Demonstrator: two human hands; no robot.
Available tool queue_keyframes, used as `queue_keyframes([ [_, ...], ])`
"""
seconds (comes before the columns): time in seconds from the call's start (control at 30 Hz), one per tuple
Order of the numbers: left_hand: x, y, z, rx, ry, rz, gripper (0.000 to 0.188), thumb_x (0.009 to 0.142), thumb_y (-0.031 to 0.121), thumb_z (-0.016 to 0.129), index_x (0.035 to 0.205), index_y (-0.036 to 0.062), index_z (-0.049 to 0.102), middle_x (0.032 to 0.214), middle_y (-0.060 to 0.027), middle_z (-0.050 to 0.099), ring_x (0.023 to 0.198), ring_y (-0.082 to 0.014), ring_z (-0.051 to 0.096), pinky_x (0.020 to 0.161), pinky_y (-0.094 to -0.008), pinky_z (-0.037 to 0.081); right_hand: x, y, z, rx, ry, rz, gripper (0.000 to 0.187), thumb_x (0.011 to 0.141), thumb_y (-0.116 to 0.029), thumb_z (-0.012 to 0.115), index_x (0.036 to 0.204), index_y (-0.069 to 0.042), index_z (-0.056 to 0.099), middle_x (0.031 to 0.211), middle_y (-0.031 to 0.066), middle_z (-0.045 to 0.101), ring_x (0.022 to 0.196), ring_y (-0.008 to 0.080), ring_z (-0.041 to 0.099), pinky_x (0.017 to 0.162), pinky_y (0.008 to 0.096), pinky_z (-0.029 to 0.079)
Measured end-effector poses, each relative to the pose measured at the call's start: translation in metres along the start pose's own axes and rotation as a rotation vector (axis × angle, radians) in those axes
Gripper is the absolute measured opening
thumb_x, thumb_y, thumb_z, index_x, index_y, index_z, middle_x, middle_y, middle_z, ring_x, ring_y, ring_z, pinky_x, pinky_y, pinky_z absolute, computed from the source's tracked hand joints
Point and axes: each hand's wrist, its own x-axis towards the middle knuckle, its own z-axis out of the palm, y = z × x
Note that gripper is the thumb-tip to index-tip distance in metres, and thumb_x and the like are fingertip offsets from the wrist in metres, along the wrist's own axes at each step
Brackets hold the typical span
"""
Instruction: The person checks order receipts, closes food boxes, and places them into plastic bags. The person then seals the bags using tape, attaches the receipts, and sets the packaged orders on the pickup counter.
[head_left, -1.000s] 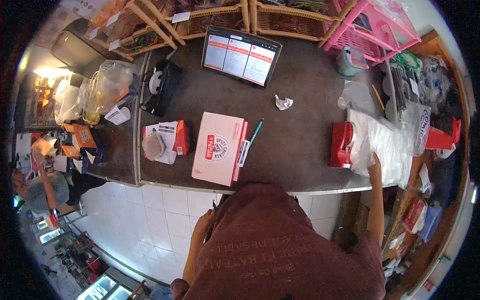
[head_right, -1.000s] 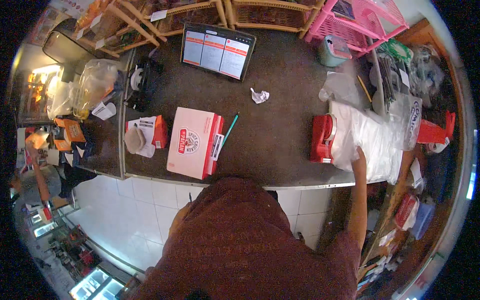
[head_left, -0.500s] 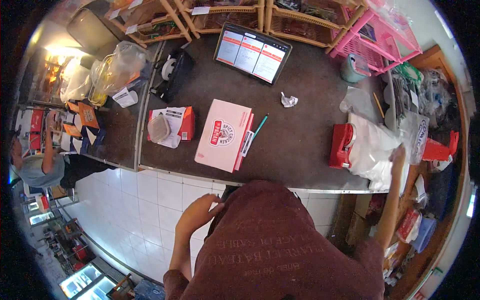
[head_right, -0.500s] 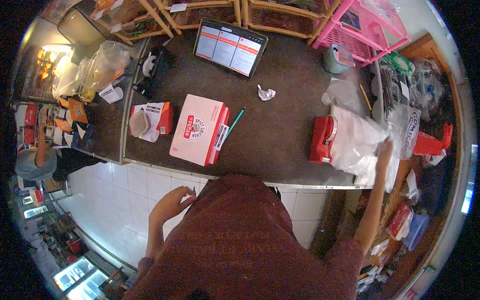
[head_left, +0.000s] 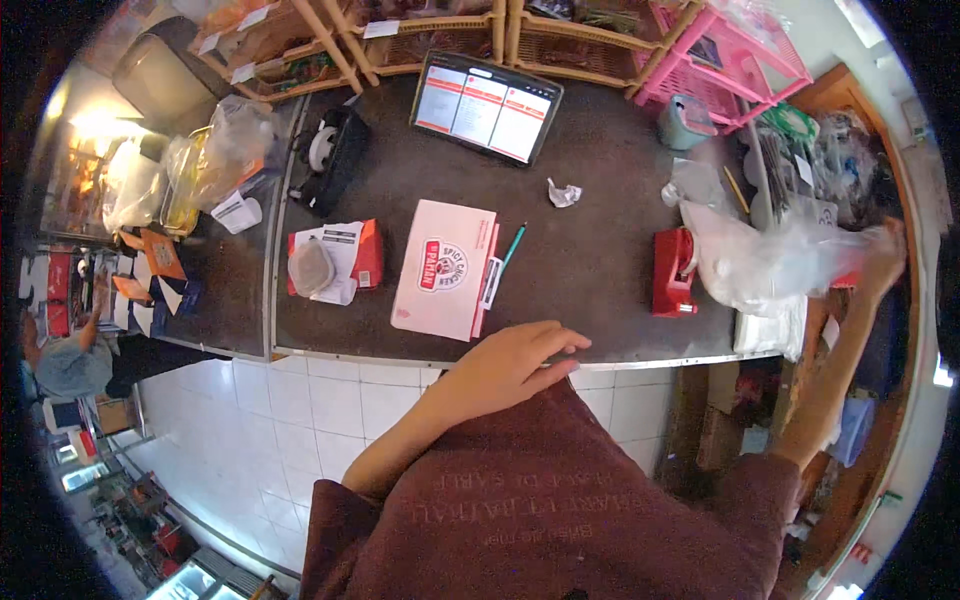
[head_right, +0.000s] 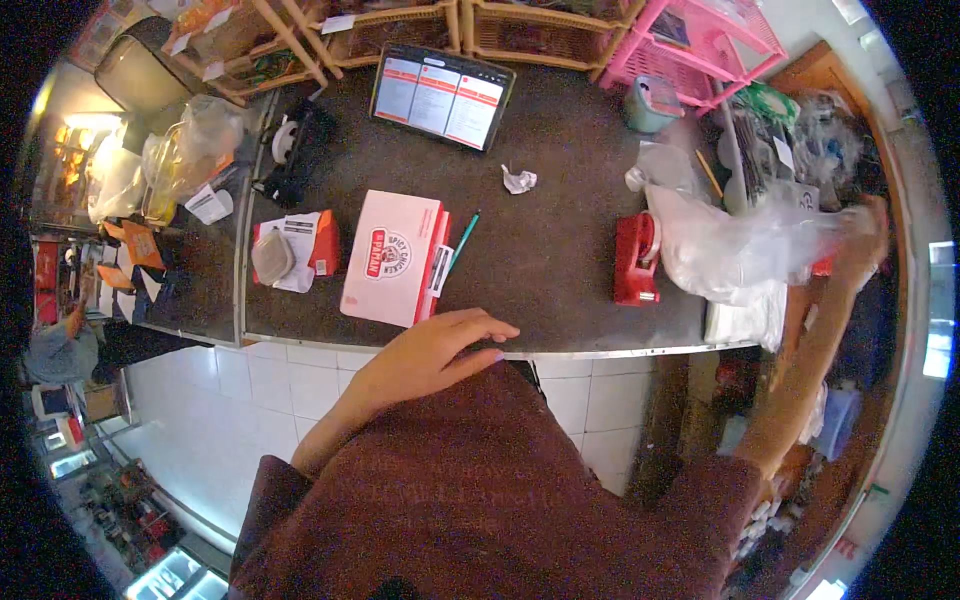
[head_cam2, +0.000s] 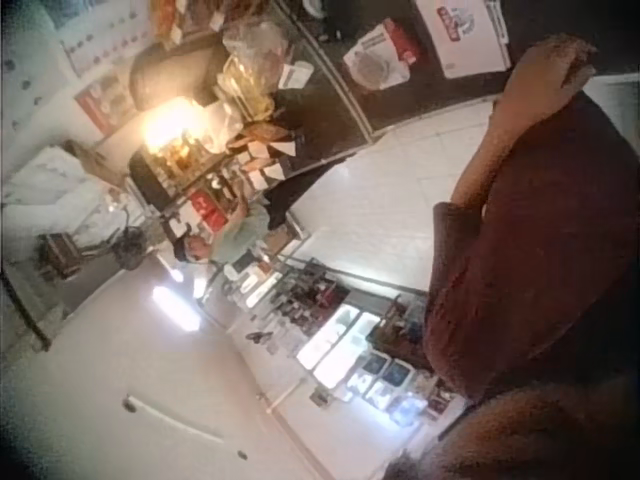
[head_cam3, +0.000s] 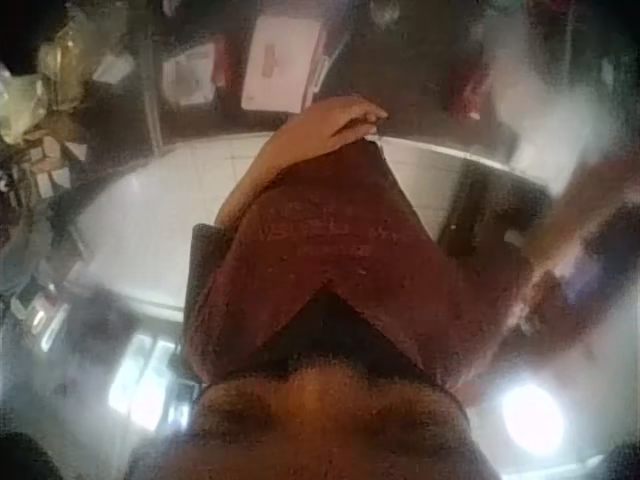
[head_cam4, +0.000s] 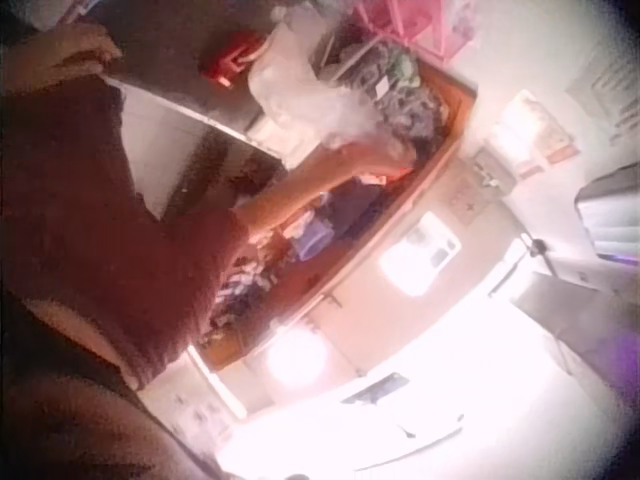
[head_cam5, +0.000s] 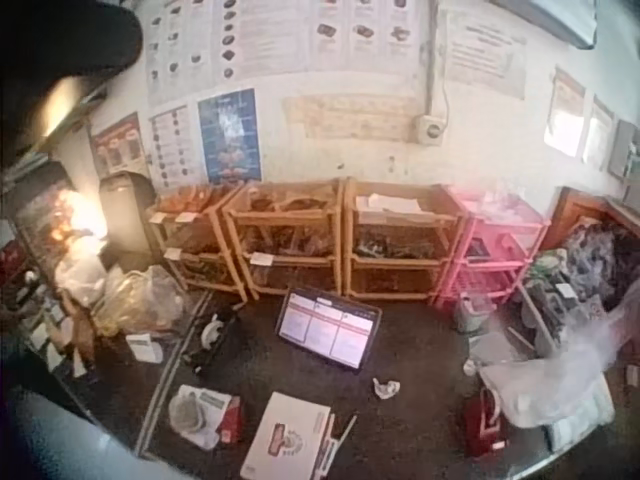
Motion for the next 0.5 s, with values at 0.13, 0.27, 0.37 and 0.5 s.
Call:
queue_keyframes([
  [0.13,0.017,-0.004,0.005,-0.057,-0.078,0.050,0.023,0.081,0.013,0.050,0.102,0.0035,0.050,0.093,-0.0107,0.053,0.087,-0.0221,0.053,0.075,-0.0301,0.042,-0.003,-0.104,-0.013,0.077,0.102,-0.114,0.026,0.084,-0.025,0.044,0.089,-0.002,0.055,0.068,0.0026,0.052,0.065,0.0142,0.052,0.060,0.0255,0.043],
  [0.27,0.049,0.007,0.022,-0.224,0.088,0.149,0.037,0.076,0.014,0.057,0.109,0.0039,0.045,0.106,-0.0117,0.048,0.097,-0.0220,0.049,0.079,-0.0300,0.040,-0.057,-0.157,0.004,0.203,-0.096,0.170,0.024,0.083,-0.026,0.043,0.087,-0.005,0.055,0.064,0.0019,0.050,0.061,0.0163,0.052,0.058,0.0280,0.044],
  [0.37,0.069,0.018,0.022,0.113,0.361,0.395,0.064,0.065,0.025,0.068,0.117,0.0053,0.037,0.119,-0.0135,0.038,0.112,-0.0290,0.036,0.091,-0.0395,0.031,-0.100,-0.164,0.046,0.626,-0.388,0.879,0.017,0.083,-0.025,0.045,0.087,-0.008,0.048,0.053,-0.0064,0.038,0.042,0.0048,0.038,0.035,0.0227,0.031],
  [0.5,0.108,0.025,0.020,0.195,0.356,0.506,0.079,0.057,0.033,0.073,0.120,0.0060,0.033,0.122,-0.0161,0.035,0.118,-0.0333,0.028,0.099,-0.0453,0.017,-0.132,-0.171,0.088,0.844,-0.729,0.938,0.013,0.081,-0.016,0.048,0.089,-0.005,0.051,0.070,0.0000,0.049,0.061,0.0093,0.049,0.051,0.0224,0.040],
])
